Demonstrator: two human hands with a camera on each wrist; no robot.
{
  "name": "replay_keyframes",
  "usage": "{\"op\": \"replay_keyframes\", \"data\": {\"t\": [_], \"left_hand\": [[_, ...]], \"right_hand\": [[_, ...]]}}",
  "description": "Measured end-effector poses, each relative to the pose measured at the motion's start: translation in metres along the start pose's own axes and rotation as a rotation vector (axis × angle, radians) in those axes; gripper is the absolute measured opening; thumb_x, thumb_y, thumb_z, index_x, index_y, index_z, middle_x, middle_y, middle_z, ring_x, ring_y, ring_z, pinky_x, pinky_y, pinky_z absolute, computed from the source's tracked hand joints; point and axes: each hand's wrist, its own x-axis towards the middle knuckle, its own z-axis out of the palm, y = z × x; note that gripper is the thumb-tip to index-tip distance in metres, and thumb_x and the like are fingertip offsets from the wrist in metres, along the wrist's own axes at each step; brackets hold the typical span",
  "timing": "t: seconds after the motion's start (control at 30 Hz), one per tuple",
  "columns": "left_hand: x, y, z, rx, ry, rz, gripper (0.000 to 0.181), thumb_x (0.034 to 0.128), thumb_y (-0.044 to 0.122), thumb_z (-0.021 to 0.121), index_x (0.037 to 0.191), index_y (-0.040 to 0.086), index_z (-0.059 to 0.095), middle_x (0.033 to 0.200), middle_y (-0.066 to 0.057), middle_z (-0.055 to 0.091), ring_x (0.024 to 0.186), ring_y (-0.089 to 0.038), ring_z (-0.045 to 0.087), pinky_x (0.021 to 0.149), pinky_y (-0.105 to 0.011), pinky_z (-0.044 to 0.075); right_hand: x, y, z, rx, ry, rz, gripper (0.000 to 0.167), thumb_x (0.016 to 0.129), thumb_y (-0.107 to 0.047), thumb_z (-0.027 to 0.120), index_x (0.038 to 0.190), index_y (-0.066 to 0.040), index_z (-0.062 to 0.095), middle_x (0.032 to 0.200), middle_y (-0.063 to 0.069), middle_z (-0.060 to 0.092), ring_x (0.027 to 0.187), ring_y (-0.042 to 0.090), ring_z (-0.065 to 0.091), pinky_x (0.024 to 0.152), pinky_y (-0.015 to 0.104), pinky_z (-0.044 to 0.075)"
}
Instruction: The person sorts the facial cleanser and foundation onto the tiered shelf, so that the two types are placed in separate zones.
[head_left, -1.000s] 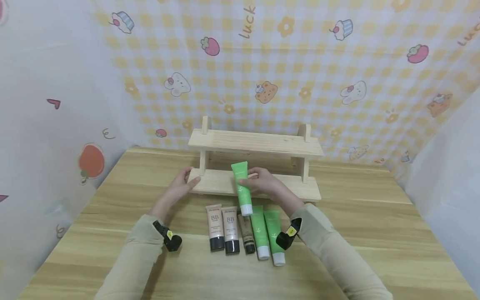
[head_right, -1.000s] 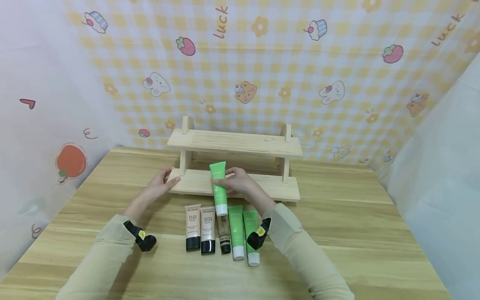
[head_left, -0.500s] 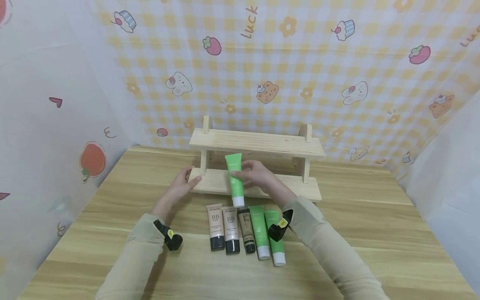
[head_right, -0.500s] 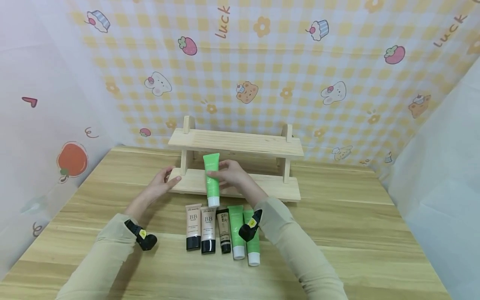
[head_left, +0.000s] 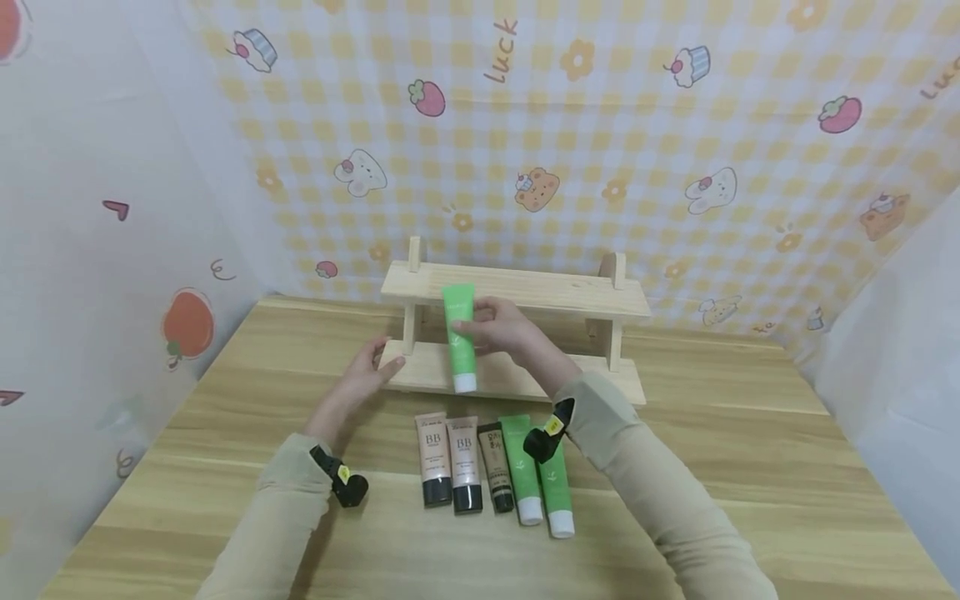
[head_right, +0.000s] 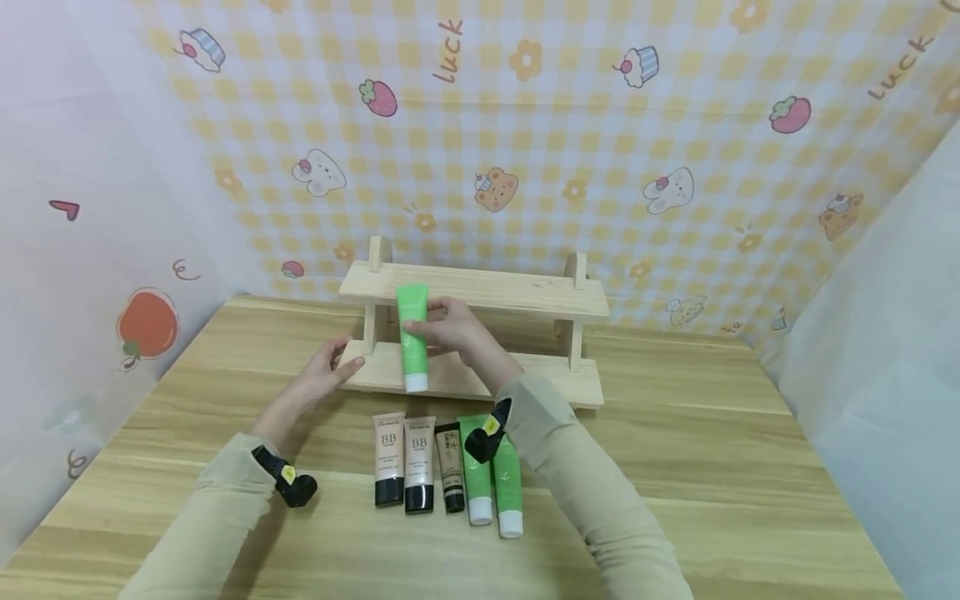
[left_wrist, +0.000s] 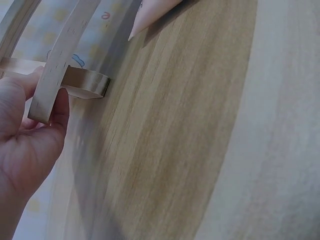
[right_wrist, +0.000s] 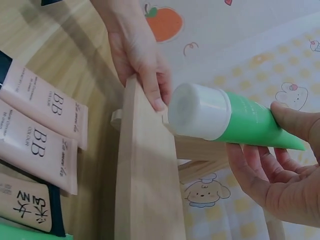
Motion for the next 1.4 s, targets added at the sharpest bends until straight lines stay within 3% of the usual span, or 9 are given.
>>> {"op": "replay_keyframes", "data": {"t": [0.33, 0.63, 0.83, 1.2, 1.4], "left_hand": [[-0.005, -0.001, 0.000, -0.021, -0.021, 0.009, 0.075, 0.0933, 0.032, 0.049, 0.145, 0.001, 0.005, 0.152, -0.023, 0.002, 0.139, -0.042, 0.007, 0.115, -0.051, 0.013], [-0.002, -0.001, -0.001, -0.032, -0.001, 0.016, 0.073, 0.0937, 0.028, 0.049, 0.144, -0.002, 0.006, 0.151, -0.025, 0.004, 0.140, -0.041, 0.007, 0.116, -0.048, 0.013], [-0.001, -0.002, 0.000, -0.040, 0.003, 0.013, 0.073, 0.0937, 0.028, 0.049, 0.144, -0.002, 0.006, 0.151, -0.025, 0.004, 0.140, -0.040, 0.006, 0.116, -0.047, 0.012], [-0.002, -0.002, 0.002, -0.036, 0.010, 0.005, 0.072, 0.0935, 0.028, 0.050, 0.145, -0.001, 0.007, 0.152, -0.024, 0.004, 0.141, -0.038, 0.006, 0.117, -0.046, 0.011], [-0.001, -0.004, 0.002, -0.035, 0.009, 0.020, 0.073, 0.0934, 0.029, 0.050, 0.145, -0.001, 0.007, 0.152, -0.024, 0.005, 0.140, -0.038, 0.006, 0.117, -0.046, 0.012]], "right_hand": [[0.010, -0.017, 0.001, 0.032, 0.077, -0.007, 0.054, 0.083, -0.018, 0.067, 0.129, -0.006, 0.041, 0.124, 0.016, 0.056, 0.108, 0.029, 0.060, 0.091, 0.038, 0.052], [0.016, -0.036, -0.003, 0.130, 0.176, -0.169, 0.054, 0.080, -0.011, 0.069, 0.128, -0.004, 0.044, 0.123, 0.015, 0.057, 0.110, 0.028, 0.058, 0.089, 0.036, 0.053], [0.019, -0.046, -0.009, 0.193, 0.188, -0.265, 0.049, 0.081, -0.008, 0.067, 0.126, -0.006, 0.047, 0.122, 0.014, 0.058, 0.111, 0.026, 0.057, 0.091, 0.034, 0.052], [0.030, -0.059, -0.015, 0.138, 0.307, -0.344, 0.049, 0.079, -0.011, 0.070, 0.123, -0.009, 0.050, 0.121, 0.010, 0.061, 0.112, 0.022, 0.058, 0.098, 0.035, 0.047], [0.040, -0.060, -0.016, 0.073, 0.328, -0.389, 0.051, 0.078, -0.011, 0.071, 0.124, -0.008, 0.050, 0.122, 0.011, 0.061, 0.112, 0.022, 0.058, 0.097, 0.032, 0.048]]}}
